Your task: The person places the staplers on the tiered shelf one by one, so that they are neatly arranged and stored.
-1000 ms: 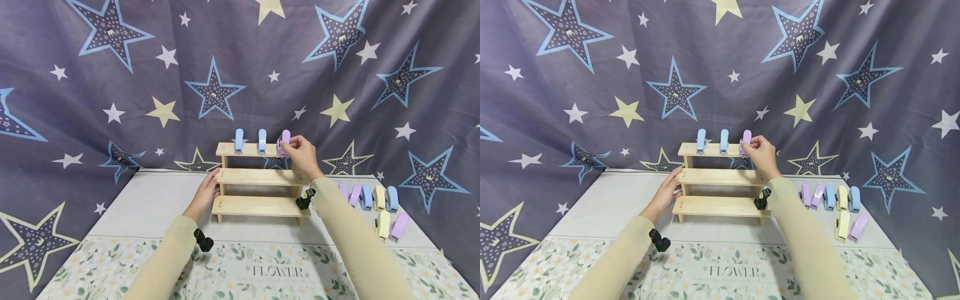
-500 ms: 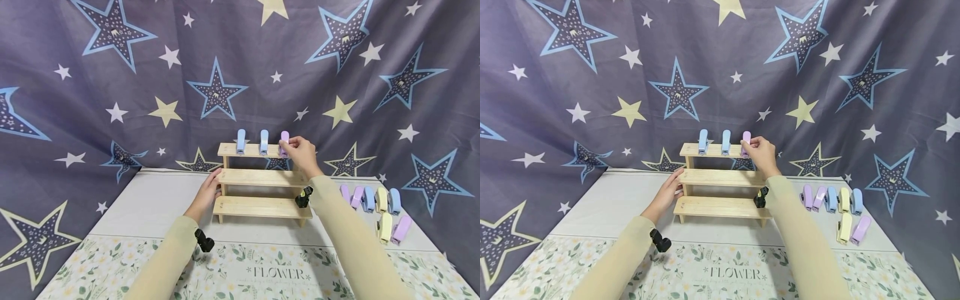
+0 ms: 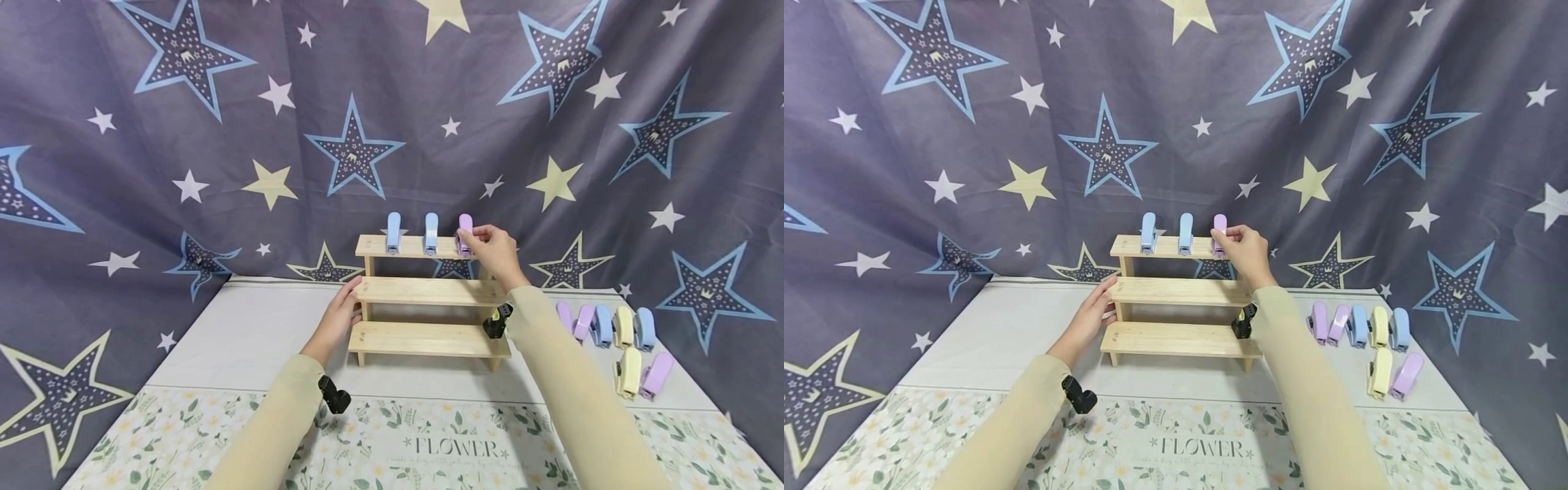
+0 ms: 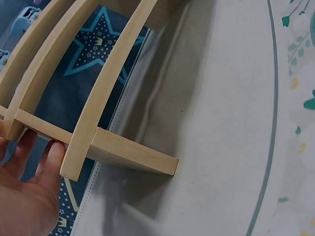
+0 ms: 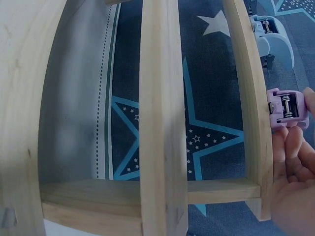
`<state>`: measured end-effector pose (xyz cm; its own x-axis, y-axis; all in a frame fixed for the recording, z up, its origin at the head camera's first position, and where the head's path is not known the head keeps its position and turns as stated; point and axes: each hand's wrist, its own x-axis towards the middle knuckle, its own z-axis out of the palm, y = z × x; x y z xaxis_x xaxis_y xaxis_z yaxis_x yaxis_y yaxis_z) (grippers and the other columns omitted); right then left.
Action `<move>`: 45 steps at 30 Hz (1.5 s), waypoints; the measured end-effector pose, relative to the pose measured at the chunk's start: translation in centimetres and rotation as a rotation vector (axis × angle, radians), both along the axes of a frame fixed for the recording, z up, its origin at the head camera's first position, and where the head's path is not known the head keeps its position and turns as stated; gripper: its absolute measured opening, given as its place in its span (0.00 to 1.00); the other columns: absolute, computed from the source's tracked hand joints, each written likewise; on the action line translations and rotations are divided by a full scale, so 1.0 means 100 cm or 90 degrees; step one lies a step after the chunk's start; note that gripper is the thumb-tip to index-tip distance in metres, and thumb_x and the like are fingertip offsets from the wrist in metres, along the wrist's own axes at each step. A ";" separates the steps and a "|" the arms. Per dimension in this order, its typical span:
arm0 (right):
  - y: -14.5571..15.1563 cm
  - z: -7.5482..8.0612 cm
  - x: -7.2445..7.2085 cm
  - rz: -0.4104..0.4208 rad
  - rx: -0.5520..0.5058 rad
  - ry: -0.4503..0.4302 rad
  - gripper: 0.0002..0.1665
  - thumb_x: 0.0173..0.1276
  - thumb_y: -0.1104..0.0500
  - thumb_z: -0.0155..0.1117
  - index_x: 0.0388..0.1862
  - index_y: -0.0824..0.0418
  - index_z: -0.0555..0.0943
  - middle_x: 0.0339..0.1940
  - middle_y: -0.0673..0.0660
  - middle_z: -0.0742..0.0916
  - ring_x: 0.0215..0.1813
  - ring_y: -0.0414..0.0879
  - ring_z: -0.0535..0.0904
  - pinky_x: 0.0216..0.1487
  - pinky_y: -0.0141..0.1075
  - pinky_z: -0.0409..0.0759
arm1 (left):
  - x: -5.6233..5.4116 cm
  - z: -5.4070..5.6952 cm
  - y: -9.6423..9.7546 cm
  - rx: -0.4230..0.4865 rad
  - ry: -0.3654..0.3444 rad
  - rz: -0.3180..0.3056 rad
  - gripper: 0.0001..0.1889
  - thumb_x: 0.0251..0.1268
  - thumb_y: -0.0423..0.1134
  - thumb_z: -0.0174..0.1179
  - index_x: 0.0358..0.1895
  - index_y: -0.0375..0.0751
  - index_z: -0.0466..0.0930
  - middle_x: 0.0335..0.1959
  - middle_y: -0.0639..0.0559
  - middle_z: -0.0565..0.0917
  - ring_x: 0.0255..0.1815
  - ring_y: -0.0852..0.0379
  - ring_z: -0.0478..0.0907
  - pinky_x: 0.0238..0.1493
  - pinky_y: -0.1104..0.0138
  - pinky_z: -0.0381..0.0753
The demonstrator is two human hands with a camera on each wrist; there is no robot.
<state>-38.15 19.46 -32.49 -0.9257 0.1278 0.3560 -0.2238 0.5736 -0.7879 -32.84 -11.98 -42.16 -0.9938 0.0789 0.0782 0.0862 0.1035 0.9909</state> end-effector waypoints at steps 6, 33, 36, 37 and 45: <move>0.000 0.001 -0.002 0.001 -0.022 -0.011 0.33 0.69 0.39 0.66 0.55 0.66 0.81 0.45 0.60 0.84 0.45 0.50 0.77 0.44 0.37 0.76 | 0.001 0.002 0.000 -0.004 0.007 -0.001 0.25 0.85 0.43 0.35 0.80 0.50 0.56 0.76 0.39 0.61 0.73 0.38 0.63 0.70 0.47 0.68; 0.015 0.006 0.006 0.055 -0.008 -0.035 0.39 0.72 0.36 0.60 0.67 0.65 0.73 0.54 0.64 0.82 0.53 0.55 0.79 0.52 0.43 0.79 | 0.000 0.001 -0.002 0.015 0.002 -0.005 0.25 0.85 0.42 0.34 0.80 0.50 0.56 0.77 0.38 0.60 0.74 0.38 0.61 0.72 0.47 0.65; 0.030 0.004 0.013 0.059 0.008 -0.028 0.38 0.71 0.36 0.60 0.66 0.64 0.75 0.53 0.63 0.83 0.52 0.55 0.80 0.51 0.42 0.79 | 0.001 0.002 -0.001 0.015 0.002 -0.003 0.25 0.85 0.42 0.34 0.80 0.50 0.56 0.77 0.38 0.60 0.74 0.38 0.61 0.71 0.47 0.66; 0.035 0.003 0.015 0.064 0.011 -0.031 0.38 0.71 0.35 0.60 0.65 0.63 0.75 0.52 0.63 0.83 0.51 0.55 0.81 0.52 0.42 0.79 | 0.002 0.002 -0.001 0.016 0.002 -0.002 0.25 0.85 0.41 0.34 0.80 0.50 0.56 0.77 0.38 0.60 0.74 0.38 0.62 0.71 0.47 0.66; 0.078 -0.003 0.036 0.070 0.072 -0.061 0.36 0.74 0.39 0.59 0.65 0.66 0.74 0.53 0.66 0.83 0.51 0.60 0.83 0.52 0.48 0.82 | 0.002 0.002 0.000 0.022 0.003 -0.008 0.25 0.85 0.41 0.34 0.80 0.49 0.56 0.76 0.38 0.61 0.74 0.38 0.61 0.72 0.47 0.65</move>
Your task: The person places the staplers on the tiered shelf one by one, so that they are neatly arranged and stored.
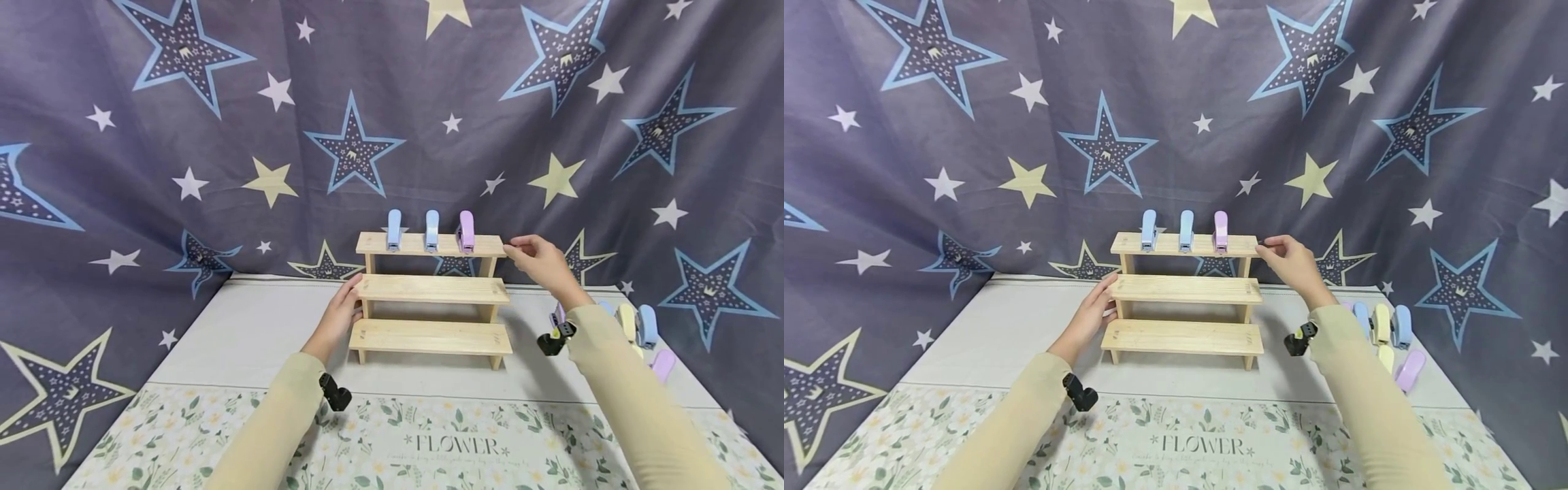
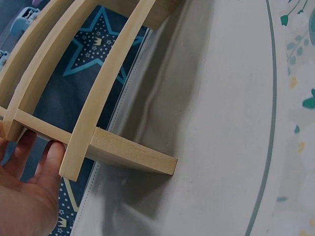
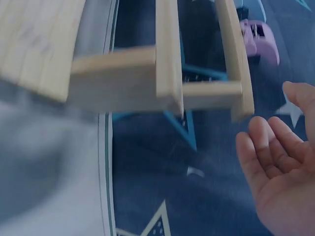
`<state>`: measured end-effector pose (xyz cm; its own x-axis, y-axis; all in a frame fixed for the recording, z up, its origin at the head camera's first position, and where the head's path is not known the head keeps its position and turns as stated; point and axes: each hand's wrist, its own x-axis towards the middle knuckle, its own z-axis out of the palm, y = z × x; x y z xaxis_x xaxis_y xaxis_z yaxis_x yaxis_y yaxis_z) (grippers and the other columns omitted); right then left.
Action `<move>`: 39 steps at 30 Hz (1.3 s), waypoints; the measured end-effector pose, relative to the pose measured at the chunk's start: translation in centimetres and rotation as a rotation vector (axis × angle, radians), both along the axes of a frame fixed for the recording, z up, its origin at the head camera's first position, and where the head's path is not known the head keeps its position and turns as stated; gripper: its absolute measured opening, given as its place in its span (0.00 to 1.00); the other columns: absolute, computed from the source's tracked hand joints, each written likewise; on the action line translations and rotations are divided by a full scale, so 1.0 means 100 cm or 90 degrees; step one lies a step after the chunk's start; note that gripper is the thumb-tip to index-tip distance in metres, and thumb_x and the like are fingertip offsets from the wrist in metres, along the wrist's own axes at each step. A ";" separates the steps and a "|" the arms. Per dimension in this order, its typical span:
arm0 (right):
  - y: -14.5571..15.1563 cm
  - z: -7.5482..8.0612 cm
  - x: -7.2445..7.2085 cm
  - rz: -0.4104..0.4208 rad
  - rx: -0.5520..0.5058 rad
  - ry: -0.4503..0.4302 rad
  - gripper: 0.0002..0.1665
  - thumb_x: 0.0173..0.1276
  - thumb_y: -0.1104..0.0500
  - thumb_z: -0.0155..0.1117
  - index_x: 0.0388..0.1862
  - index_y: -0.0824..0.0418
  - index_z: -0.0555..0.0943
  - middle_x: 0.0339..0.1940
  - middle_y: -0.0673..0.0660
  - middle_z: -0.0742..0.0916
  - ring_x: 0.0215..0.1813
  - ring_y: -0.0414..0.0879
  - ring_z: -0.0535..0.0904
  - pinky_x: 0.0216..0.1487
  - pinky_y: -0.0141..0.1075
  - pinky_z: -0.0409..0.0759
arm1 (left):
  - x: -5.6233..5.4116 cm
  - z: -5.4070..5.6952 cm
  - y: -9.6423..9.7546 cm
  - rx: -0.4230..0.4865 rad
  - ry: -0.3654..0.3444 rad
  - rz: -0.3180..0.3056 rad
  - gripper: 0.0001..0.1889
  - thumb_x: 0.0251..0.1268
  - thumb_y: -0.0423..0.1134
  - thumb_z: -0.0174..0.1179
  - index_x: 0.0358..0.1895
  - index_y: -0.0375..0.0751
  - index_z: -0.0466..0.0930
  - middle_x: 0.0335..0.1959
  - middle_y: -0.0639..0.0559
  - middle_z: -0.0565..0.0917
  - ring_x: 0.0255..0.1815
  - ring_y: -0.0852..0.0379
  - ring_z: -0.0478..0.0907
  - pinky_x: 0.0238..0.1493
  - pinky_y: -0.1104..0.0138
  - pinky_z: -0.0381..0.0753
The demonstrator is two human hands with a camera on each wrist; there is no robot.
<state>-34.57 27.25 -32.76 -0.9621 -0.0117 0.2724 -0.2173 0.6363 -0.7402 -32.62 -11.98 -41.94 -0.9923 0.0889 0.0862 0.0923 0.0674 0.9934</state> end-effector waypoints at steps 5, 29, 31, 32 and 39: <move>0.023 -0.008 0.007 -0.001 0.047 -0.012 0.34 0.75 0.42 0.59 0.65 0.68 0.74 0.52 0.68 0.84 0.49 0.59 0.83 0.48 0.45 0.83 | -0.001 -0.001 0.000 -0.002 0.001 0.002 0.25 0.85 0.41 0.34 0.80 0.49 0.56 0.75 0.37 0.62 0.73 0.38 0.62 0.72 0.46 0.64; 0.107 -0.078 0.027 -0.072 0.221 -0.109 0.33 0.72 0.50 0.61 0.59 0.80 0.74 0.50 0.75 0.84 0.45 0.66 0.83 0.50 0.57 0.80 | -0.003 -0.002 0.000 -0.008 -0.002 0.003 0.25 0.85 0.42 0.34 0.80 0.50 0.55 0.76 0.38 0.61 0.73 0.37 0.62 0.71 0.48 0.66; 0.108 -0.081 0.028 -0.077 0.232 -0.112 0.33 0.71 0.50 0.61 0.59 0.80 0.74 0.48 0.74 0.85 0.43 0.63 0.83 0.47 0.55 0.81 | -0.003 -0.003 0.000 -0.009 0.000 0.001 0.25 0.85 0.43 0.34 0.80 0.50 0.56 0.75 0.37 0.62 0.73 0.38 0.63 0.71 0.48 0.66; 0.108 -0.082 0.029 -0.080 0.235 -0.115 0.33 0.70 0.51 0.62 0.58 0.80 0.74 0.47 0.74 0.85 0.41 0.62 0.83 0.44 0.53 0.81 | -0.003 -0.003 0.000 -0.010 0.000 0.000 0.25 0.85 0.42 0.35 0.80 0.50 0.56 0.75 0.37 0.62 0.73 0.38 0.63 0.71 0.48 0.66; 0.099 -0.089 0.034 -0.041 0.205 -0.190 0.32 0.70 0.48 0.65 0.50 0.80 0.79 0.25 0.60 0.87 0.30 0.51 0.83 0.35 0.43 0.82 | -0.003 -0.002 0.001 -0.006 -0.002 0.001 0.25 0.85 0.42 0.34 0.80 0.50 0.56 0.75 0.38 0.62 0.73 0.39 0.63 0.72 0.49 0.65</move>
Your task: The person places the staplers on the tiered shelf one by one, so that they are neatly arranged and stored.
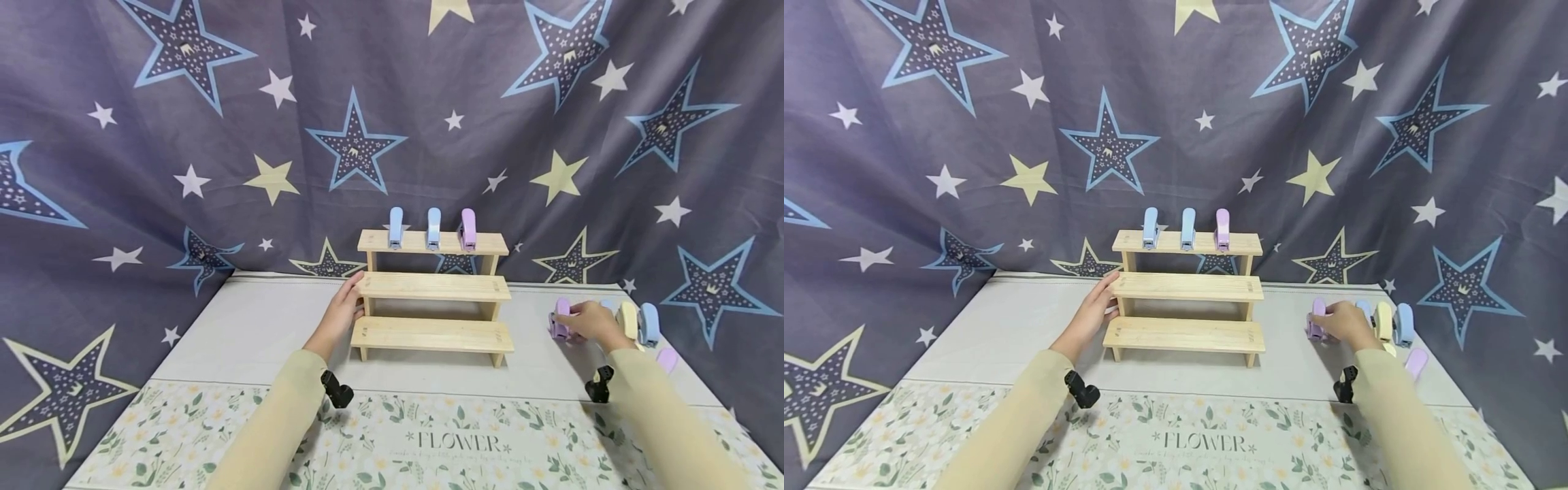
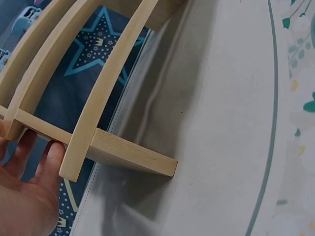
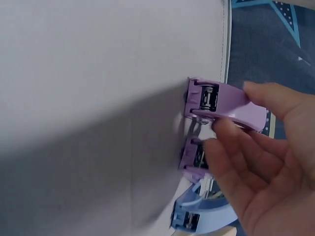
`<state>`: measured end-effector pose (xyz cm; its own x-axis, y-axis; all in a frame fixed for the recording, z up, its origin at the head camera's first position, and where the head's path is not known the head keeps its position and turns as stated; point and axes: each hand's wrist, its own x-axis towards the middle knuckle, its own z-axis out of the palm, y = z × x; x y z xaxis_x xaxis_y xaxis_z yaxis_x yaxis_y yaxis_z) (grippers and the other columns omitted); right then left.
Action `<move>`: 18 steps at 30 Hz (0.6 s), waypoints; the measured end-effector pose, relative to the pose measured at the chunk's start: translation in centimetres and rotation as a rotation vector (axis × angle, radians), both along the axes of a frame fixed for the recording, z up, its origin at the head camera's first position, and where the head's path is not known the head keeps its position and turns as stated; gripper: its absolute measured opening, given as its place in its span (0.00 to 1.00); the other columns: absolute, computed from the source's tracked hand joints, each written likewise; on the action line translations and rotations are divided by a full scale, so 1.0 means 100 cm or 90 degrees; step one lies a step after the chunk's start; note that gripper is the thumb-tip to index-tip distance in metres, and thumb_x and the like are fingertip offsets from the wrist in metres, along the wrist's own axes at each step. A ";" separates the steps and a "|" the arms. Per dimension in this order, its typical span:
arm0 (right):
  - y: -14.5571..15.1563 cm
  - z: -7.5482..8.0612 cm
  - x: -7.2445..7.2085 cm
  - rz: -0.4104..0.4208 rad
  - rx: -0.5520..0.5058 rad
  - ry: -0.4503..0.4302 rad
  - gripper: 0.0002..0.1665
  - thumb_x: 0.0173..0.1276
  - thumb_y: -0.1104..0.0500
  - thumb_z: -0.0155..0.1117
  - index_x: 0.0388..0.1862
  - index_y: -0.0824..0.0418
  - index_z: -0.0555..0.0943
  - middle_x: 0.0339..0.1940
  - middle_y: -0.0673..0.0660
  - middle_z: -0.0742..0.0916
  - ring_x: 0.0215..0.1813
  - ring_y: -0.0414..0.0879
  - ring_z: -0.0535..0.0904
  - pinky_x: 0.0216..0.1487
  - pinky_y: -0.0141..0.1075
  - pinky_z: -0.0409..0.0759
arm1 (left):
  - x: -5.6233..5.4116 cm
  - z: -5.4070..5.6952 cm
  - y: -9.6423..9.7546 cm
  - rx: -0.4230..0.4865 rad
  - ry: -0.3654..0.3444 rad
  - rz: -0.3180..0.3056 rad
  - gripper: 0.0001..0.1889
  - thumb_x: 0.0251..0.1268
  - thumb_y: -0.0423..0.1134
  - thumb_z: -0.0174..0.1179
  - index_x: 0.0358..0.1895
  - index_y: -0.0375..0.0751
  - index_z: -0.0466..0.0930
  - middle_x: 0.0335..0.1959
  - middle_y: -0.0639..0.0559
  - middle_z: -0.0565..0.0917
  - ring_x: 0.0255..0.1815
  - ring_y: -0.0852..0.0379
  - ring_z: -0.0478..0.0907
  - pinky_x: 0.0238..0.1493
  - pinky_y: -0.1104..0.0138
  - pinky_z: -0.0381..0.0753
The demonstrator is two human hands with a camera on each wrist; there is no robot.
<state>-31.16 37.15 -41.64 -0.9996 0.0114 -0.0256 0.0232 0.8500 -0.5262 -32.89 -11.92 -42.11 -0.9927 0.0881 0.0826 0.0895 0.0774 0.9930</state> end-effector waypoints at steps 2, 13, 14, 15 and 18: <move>-0.004 -0.002 -0.001 0.001 -0.029 -0.026 0.29 0.70 0.49 0.66 0.44 0.78 0.81 0.20 0.53 0.85 0.25 0.45 0.81 0.29 0.36 0.81 | 0.001 0.000 -0.001 0.001 -0.002 0.000 0.25 0.85 0.42 0.34 0.80 0.50 0.56 0.75 0.38 0.62 0.73 0.39 0.62 0.72 0.48 0.65; -0.004 -0.010 -0.003 0.011 -0.037 -0.012 0.21 0.70 0.48 0.66 0.28 0.66 0.80 0.19 0.53 0.83 0.24 0.45 0.80 0.26 0.35 0.78 | 0.001 0.001 -0.001 -0.002 -0.002 0.007 0.25 0.85 0.41 0.34 0.80 0.50 0.56 0.76 0.38 0.62 0.73 0.38 0.63 0.71 0.48 0.66; -0.004 -0.010 -0.003 0.010 -0.035 -0.011 0.21 0.70 0.48 0.66 0.27 0.66 0.80 0.19 0.53 0.83 0.24 0.45 0.80 0.26 0.35 0.78 | 0.001 0.001 -0.001 0.001 -0.002 0.007 0.25 0.85 0.41 0.34 0.80 0.49 0.56 0.76 0.37 0.61 0.73 0.38 0.62 0.71 0.48 0.66; -0.004 -0.010 -0.002 0.010 -0.030 -0.009 0.21 0.70 0.48 0.65 0.27 0.65 0.80 0.19 0.53 0.83 0.24 0.46 0.80 0.26 0.35 0.77 | 0.001 0.001 -0.001 0.003 -0.003 0.006 0.25 0.85 0.41 0.34 0.80 0.49 0.56 0.76 0.38 0.61 0.73 0.38 0.62 0.71 0.48 0.66; -0.004 -0.008 0.002 0.003 -0.019 0.000 0.21 0.71 0.49 0.63 0.29 0.65 0.79 0.19 0.53 0.83 0.24 0.46 0.80 0.26 0.35 0.75 | 0.000 0.001 -0.001 0.009 -0.003 -0.001 0.25 0.85 0.41 0.34 0.80 0.49 0.56 0.76 0.37 0.61 0.73 0.37 0.62 0.72 0.48 0.65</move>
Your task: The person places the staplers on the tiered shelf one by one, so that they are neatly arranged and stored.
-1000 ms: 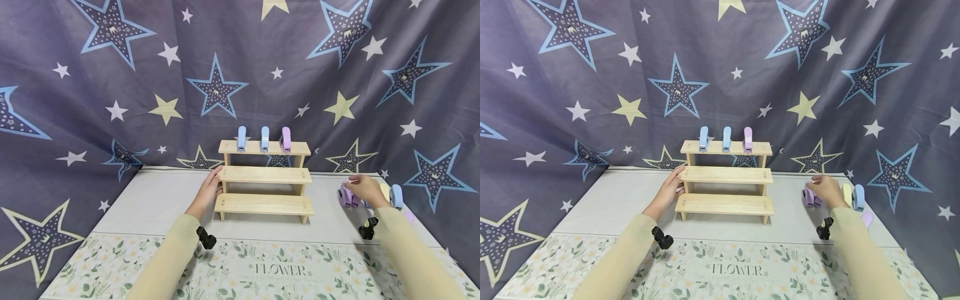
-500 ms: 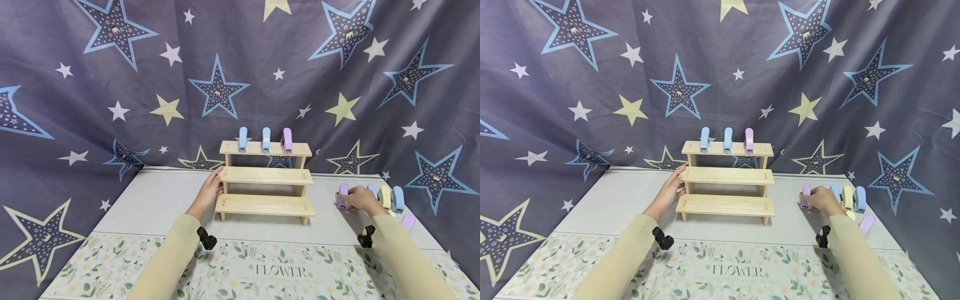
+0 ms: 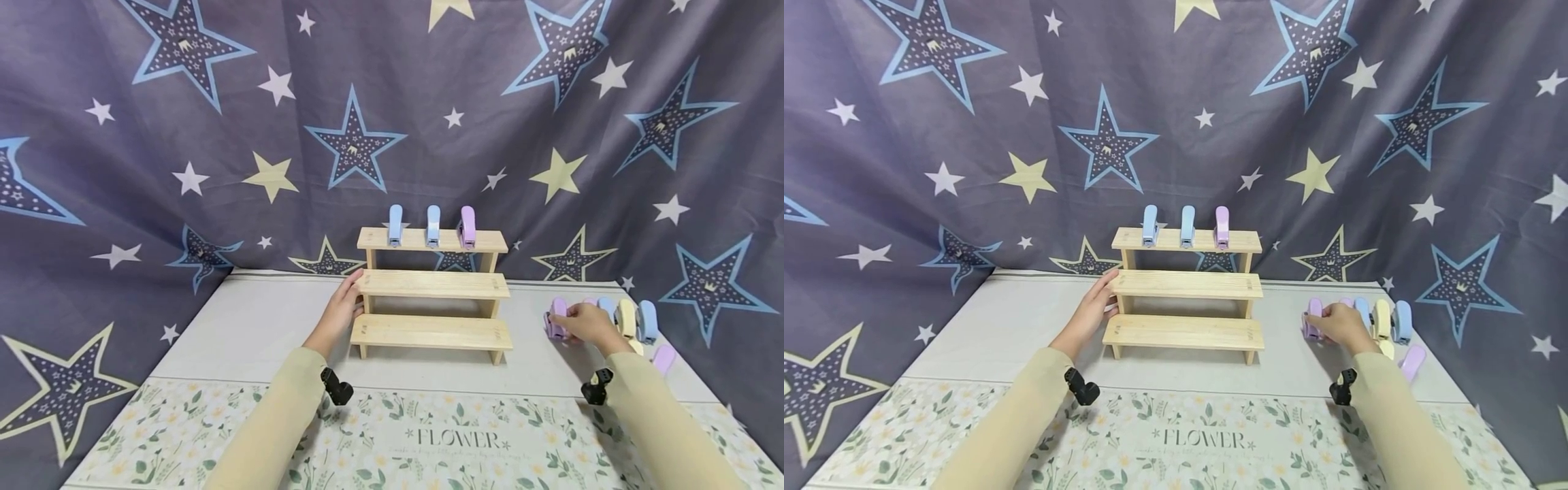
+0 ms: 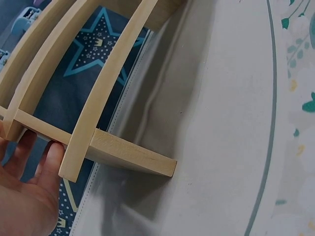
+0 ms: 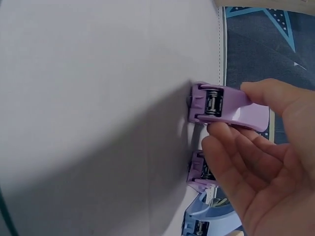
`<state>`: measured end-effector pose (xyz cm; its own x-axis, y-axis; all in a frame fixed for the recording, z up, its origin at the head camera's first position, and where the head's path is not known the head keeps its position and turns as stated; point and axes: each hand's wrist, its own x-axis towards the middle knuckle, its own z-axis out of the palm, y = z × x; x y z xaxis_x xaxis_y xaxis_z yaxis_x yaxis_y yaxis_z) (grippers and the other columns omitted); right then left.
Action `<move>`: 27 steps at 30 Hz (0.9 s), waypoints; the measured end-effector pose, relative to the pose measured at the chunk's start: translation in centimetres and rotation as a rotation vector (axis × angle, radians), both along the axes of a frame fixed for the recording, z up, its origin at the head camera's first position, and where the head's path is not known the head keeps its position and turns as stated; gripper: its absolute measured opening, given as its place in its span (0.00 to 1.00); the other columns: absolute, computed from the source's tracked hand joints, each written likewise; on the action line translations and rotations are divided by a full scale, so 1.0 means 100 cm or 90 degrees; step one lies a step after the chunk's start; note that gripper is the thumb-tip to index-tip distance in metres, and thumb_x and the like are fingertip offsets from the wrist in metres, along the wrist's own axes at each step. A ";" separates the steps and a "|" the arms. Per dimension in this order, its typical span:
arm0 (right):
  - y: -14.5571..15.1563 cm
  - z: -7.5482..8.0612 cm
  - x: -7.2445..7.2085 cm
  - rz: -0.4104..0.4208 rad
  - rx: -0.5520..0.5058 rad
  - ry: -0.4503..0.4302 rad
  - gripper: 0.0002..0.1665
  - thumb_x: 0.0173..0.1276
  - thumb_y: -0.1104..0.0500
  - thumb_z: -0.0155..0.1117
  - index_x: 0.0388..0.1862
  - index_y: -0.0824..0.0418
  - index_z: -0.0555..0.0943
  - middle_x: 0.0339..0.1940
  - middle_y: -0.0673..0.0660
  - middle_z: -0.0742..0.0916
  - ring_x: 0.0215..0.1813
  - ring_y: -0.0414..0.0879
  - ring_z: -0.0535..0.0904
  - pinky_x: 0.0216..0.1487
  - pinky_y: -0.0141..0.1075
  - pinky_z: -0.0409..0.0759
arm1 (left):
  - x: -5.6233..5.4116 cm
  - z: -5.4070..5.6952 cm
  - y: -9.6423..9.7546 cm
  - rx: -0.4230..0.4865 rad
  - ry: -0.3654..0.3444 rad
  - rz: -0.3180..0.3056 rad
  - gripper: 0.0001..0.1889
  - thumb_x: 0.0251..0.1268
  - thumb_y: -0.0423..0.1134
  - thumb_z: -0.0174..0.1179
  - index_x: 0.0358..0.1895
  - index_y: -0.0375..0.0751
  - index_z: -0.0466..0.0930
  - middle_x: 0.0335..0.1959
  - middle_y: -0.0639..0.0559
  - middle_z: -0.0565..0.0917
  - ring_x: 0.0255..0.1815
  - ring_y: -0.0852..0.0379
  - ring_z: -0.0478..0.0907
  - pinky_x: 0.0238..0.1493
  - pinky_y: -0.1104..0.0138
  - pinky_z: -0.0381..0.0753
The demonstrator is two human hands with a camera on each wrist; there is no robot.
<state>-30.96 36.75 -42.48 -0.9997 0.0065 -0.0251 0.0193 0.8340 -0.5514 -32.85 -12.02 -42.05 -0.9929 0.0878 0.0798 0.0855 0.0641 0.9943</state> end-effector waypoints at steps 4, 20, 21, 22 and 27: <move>-0.003 0.008 0.005 0.001 0.014 0.026 0.22 0.73 0.47 0.61 0.31 0.66 0.79 0.18 0.51 0.82 0.24 0.46 0.79 0.27 0.36 0.73 | 0.000 0.002 0.000 0.002 0.001 -0.004 0.25 0.85 0.41 0.34 0.80 0.47 0.55 0.76 0.36 0.60 0.73 0.36 0.61 0.72 0.46 0.65; -0.030 0.055 0.014 -0.006 -0.029 0.166 0.29 0.72 0.42 0.62 0.46 0.70 0.78 0.33 0.59 0.88 0.28 0.44 0.82 0.30 0.36 0.78 | -0.001 -0.001 -0.001 0.001 -0.001 -0.004 0.25 0.85 0.40 0.33 0.80 0.48 0.55 0.76 0.36 0.60 0.73 0.37 0.62 0.72 0.46 0.65; -0.033 0.058 0.014 -0.006 -0.027 0.172 0.29 0.71 0.42 0.62 0.45 0.70 0.78 0.33 0.59 0.88 0.28 0.44 0.82 0.30 0.36 0.78 | -0.001 -0.001 -0.001 0.001 -0.001 -0.004 0.25 0.85 0.40 0.33 0.80 0.48 0.55 0.76 0.37 0.61 0.73 0.37 0.62 0.72 0.46 0.65; -0.036 0.061 0.015 -0.005 -0.026 0.179 0.29 0.71 0.42 0.62 0.45 0.69 0.78 0.34 0.59 0.88 0.28 0.44 0.82 0.31 0.36 0.77 | -0.001 -0.001 -0.001 -0.001 0.001 -0.005 0.25 0.85 0.41 0.33 0.80 0.48 0.55 0.76 0.36 0.60 0.73 0.37 0.62 0.72 0.46 0.65; -0.053 0.074 0.019 0.011 -0.031 0.198 0.28 0.71 0.42 0.63 0.45 0.68 0.78 0.35 0.60 0.88 0.29 0.44 0.83 0.29 0.36 0.78 | -0.002 -0.002 -0.001 -0.006 0.004 -0.007 0.25 0.85 0.41 0.33 0.80 0.48 0.55 0.76 0.36 0.60 0.73 0.37 0.62 0.72 0.46 0.65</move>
<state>-29.10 31.46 -35.05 -0.9594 -0.0046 0.2821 -0.1709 0.8050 -0.5681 -33.02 -12.14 -42.22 -0.9914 0.0994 0.0852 0.0926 0.0723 0.9931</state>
